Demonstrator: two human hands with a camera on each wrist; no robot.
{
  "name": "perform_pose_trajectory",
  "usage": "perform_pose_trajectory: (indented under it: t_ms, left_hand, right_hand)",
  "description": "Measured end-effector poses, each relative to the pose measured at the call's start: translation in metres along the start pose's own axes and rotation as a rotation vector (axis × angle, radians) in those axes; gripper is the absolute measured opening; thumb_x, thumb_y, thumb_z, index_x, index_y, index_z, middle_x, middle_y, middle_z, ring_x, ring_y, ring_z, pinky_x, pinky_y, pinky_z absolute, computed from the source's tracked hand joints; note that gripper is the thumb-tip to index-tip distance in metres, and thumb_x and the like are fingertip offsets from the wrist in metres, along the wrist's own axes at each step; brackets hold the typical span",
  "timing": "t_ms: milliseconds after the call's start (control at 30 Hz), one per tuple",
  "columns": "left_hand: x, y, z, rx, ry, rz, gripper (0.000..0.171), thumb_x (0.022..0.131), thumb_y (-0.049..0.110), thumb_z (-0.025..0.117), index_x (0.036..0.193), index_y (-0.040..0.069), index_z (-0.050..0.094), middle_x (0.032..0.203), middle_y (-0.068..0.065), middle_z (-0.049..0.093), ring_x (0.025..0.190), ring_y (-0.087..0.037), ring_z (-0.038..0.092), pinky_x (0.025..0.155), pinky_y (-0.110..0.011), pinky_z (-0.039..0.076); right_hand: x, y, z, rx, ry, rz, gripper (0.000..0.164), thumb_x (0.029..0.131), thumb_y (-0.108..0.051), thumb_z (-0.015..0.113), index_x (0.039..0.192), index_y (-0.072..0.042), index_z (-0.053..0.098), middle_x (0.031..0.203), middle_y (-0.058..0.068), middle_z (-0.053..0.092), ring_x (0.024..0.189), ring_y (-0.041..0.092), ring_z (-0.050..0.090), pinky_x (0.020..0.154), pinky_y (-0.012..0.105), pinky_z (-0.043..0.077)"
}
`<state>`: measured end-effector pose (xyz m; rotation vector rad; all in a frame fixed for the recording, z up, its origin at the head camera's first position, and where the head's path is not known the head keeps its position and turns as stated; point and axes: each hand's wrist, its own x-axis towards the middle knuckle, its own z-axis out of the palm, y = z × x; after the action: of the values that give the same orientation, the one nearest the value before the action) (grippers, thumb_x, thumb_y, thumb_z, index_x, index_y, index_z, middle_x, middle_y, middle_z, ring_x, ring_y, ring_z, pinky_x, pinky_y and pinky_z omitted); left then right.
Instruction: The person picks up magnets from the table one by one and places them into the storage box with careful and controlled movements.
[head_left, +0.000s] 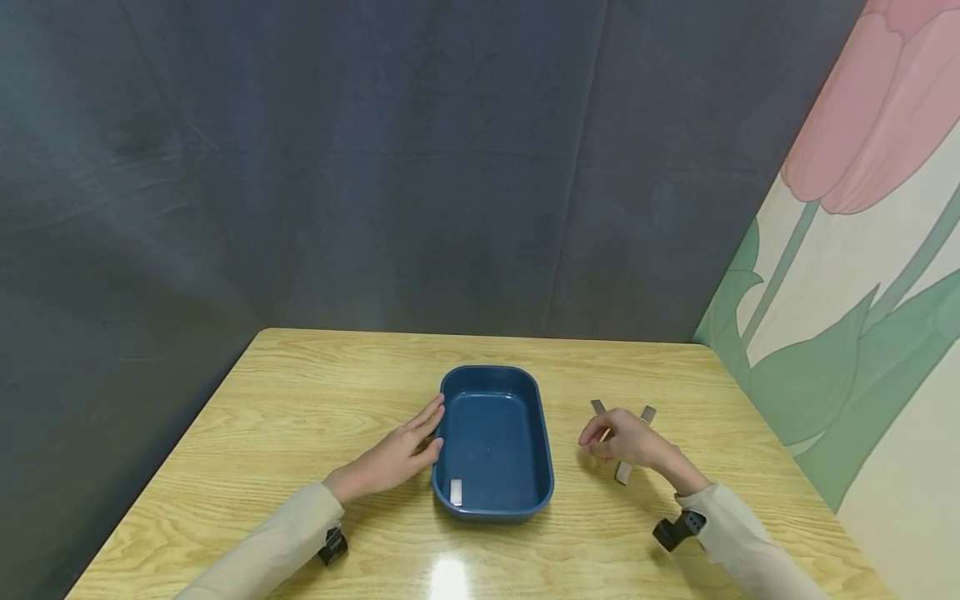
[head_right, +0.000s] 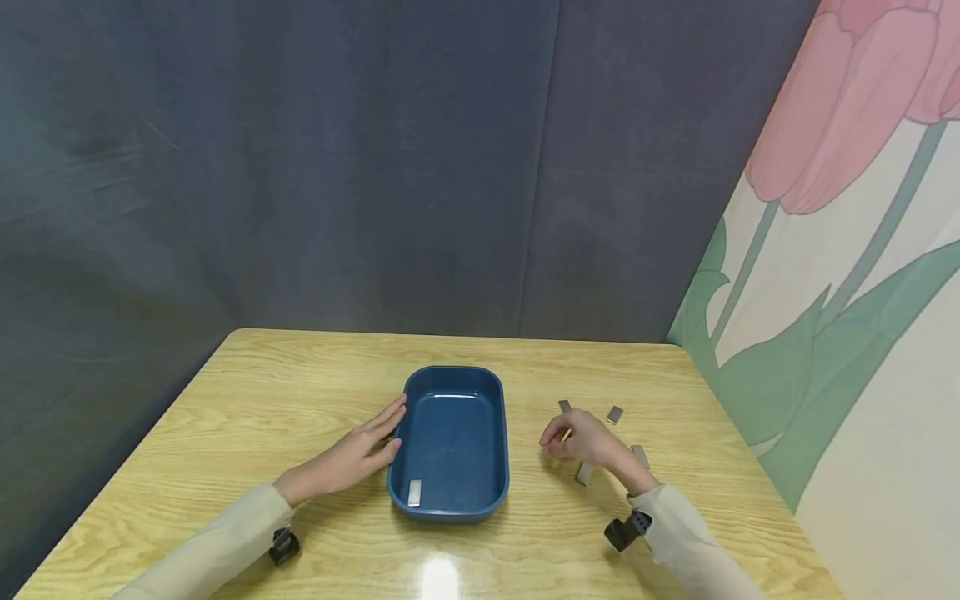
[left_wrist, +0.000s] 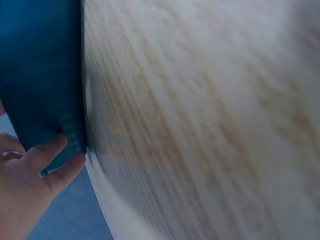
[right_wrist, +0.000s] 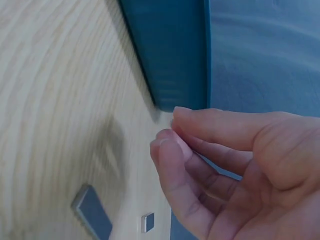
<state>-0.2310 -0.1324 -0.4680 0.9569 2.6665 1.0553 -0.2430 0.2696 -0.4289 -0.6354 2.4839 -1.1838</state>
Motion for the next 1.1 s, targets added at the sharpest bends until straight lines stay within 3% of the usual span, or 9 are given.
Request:
perform_pose_trajectory:
  t_ms: [367,600,867,1100]
  left_hand:
    - [0.000,-0.001,0.001,0.007,0.007,0.003,0.061,0.107,0.027,0.045,0.156,0.000,0.020,0.166,-0.004,0.003,0.145,-0.023,0.023,0.110,-0.042,0.036]
    - [0.000,-0.002,0.001,0.003,0.005,0.005,0.062,0.108,0.027,0.045,0.156,0.001,0.018,0.166,-0.004,0.001,0.145,-0.022,0.025,0.110,-0.041,0.037]
    - [0.000,-0.003,0.002,-0.004,0.006,0.003,0.062,0.107,0.028,0.045,0.157,0.001,0.018,0.166,-0.001,0.001,0.145,-0.021,0.025,0.109,-0.040,0.038]
    - [0.000,-0.004,0.002,-0.006,0.008,0.006,0.062,0.107,0.028,0.046,0.157,0.001,0.019,0.166,-0.001,0.001,0.145,-0.019,0.023,0.110,-0.039,0.037]
  right_hand:
    - [-0.010,0.011,-0.004,-0.027,0.033,0.069,0.005,0.090,0.005,0.066,0.093,0.008,0.069,0.080,0.008,0.064,0.063,0.022,0.061,0.055,0.037,0.055]
    - [-0.017,0.013,-0.005,-0.033,0.074,0.126,0.005,0.088,0.005,0.068,0.092,0.008,0.069,0.078,0.008,0.063,0.064,0.021,0.058,0.057,0.039,0.056]
    - [-0.022,0.014,-0.006,-0.153,0.133,0.254,0.004,0.086,0.000,0.074,0.087,0.000,0.071,0.077,0.004,0.061,0.067,0.019,0.059,0.061,0.038,0.056]
    - [-0.026,0.020,-0.006,-0.166,0.132,0.320,0.005,0.086,-0.001,0.074,0.086,-0.002,0.069,0.077,0.004,0.061,0.067,0.019,0.060,0.061,0.035,0.056]
